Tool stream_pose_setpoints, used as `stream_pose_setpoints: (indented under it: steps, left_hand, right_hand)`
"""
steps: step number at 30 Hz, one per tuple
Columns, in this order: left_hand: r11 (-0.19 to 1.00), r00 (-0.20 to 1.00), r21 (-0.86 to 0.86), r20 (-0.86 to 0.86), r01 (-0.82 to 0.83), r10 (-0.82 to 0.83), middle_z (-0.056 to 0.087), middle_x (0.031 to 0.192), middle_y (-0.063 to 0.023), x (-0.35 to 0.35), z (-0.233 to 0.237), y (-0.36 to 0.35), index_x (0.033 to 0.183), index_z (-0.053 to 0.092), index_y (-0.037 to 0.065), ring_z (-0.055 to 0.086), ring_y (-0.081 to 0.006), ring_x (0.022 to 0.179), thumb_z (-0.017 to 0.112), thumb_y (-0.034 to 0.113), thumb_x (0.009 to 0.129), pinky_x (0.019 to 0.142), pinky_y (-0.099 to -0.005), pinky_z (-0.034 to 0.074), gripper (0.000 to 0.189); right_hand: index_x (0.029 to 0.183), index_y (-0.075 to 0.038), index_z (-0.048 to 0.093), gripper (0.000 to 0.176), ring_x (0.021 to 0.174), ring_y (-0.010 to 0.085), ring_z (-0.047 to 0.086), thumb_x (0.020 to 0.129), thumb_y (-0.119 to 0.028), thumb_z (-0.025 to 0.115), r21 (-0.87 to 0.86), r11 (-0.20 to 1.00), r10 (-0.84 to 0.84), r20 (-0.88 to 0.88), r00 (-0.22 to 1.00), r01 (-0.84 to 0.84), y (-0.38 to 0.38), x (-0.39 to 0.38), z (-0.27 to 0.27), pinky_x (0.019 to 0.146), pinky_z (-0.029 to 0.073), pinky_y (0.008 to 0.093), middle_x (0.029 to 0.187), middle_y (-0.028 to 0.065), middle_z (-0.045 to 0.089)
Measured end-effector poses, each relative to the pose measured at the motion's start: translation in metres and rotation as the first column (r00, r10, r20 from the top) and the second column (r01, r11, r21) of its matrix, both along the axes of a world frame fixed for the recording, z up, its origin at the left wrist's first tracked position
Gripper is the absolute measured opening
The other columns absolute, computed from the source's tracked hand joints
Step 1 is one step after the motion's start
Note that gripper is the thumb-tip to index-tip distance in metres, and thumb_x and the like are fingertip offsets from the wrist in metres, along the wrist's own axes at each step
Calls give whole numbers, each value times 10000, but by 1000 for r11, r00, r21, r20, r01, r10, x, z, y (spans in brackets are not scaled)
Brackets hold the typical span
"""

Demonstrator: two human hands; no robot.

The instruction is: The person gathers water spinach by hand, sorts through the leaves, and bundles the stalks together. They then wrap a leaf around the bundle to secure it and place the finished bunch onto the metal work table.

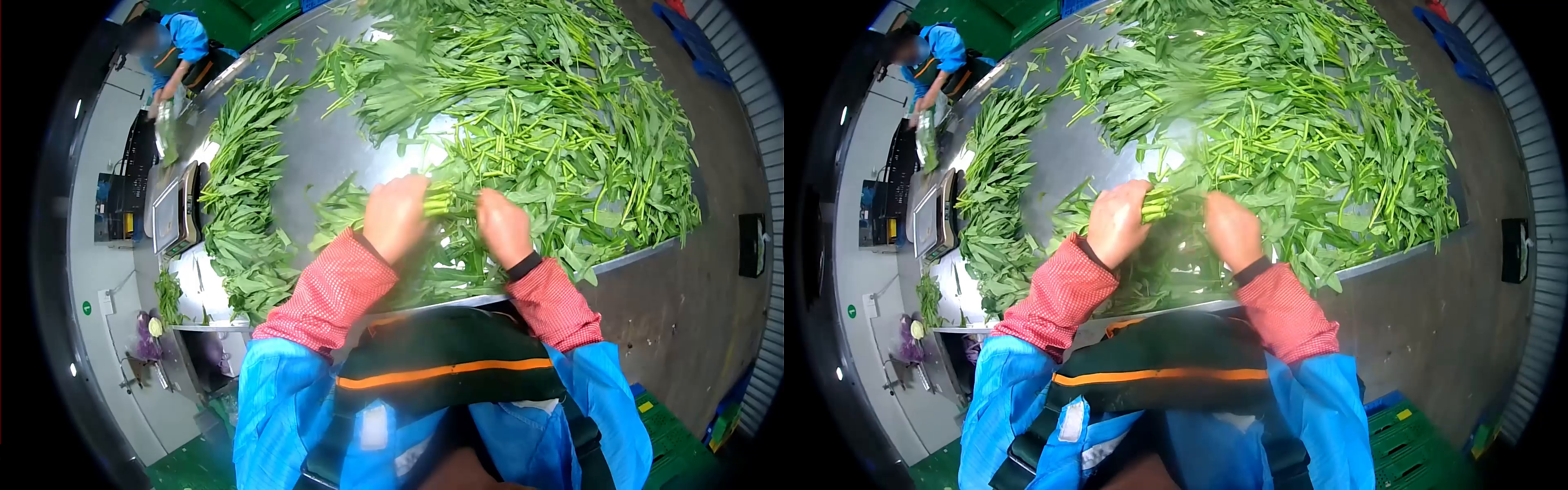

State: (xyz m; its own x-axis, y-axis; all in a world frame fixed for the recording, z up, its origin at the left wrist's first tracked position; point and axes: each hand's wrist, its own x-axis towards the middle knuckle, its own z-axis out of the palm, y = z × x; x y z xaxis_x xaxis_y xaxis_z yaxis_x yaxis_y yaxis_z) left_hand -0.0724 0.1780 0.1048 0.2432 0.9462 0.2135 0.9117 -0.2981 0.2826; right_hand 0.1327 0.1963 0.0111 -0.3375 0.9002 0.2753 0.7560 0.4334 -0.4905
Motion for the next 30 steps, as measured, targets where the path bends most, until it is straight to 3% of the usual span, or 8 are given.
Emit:
stream_pose_setpoints:
  steps: [7, 13, 16, 19, 20, 21, 26, 30]
  left_hand:
    - [946, 958, 212, -204, 245, -203, 489, 726, -36, -17, -15, -8, 811, 512, 127, 528, -218, 715, 566, 135, 692, 645, -375, 395, 131]
    - [848, 804, 20, -331, 529, -494, 510, 795, -4, -9, -23, -22, 817, 509, 151, 564, -206, 832, 577, 139, 706, 877, -404, 432, 131]
    - [830, 810, 23, -238, 557, -536, 538, 816, -14, -15, -33, -25, 858, 543, 145, 568, -217, 845, 624, 131, 683, 951, -432, 414, 194]
    - [948, 926, -18, 223, 318, -306, 599, 873, -31, -27, -33, -14, 934, 581, 120, 581, -250, 877, 655, 101, 664, 982, -427, 412, 281]
    - [977, 849, -122, 522, 177, -88, 637, 919, -40, -38, -26, -9, 1010, 596, 86, 605, -220, 911, 667, 79, 715, 919, -387, 456, 303]
    - [775, 595, -631, 622, -3, 509, 643, 954, -46, -38, 17, -6, 1029, 592, 63, 613, -162, 930, 666, 115, 799, 846, -340, 485, 247]
    - [894, -253, -346, 873, 283, 418, 622, 1021, -96, -101, -3, 17, 1204, 474, 59, 611, -227, 973, 605, 192, 923, 882, -409, 527, 338]
    - [870, -257, -355, 855, 342, 450, 620, 1032, -106, -92, -1, 16, 1238, 469, 76, 608, -242, 1012, 581, 255, 945, 876, -408, 532, 362]
  right_hand:
    - [950, -63, 571, 165, 711, 387, 613, 934, -214, 505, -130, 945, -295, 53, 954, 299, 1, 64, -26, 599, 473, 475, 826, 187, 638]
    - [981, -65, 590, 164, 784, 366, 617, 926, -211, 539, -37, 947, -303, 235, 923, 320, 7, 83, -28, 647, 486, 443, 901, 154, 646]
    - [1039, -69, 609, 188, 840, 345, 614, 921, -201, 545, 42, 928, -369, 245, 897, 370, 14, 105, -30, 685, 490, 435, 941, 140, 640]
    - [1156, -55, 586, 398, 952, 340, 549, 817, -245, 678, 76, 954, -294, 424, 857, 289, 20, 114, -3, 801, 445, 434, 1008, 154, 580]
    - [1185, -46, 570, 481, 970, 340, 537, 786, -275, 713, 89, 955, -290, 454, 842, 282, 21, 107, 11, 815, 432, 437, 1019, 158, 570]
    - [1212, -27, 547, 602, 978, 336, 531, 732, -322, 759, 114, 962, -274, 427, 862, 249, 24, 105, 13, 815, 421, 431, 1019, 159, 566]
    - [1282, 23, 492, 684, 1008, 338, 561, 750, -311, 763, -150, 987, 54, -72, 996, -64, 45, 40, 62, 895, 443, 410, 1061, 185, 592]
    - [1394, 10, 383, 743, 1049, 244, 566, 789, -258, 720, -394, 776, 234, -546, 805, -493, 62, -26, 80, 935, 440, 341, 1145, 147, 575]
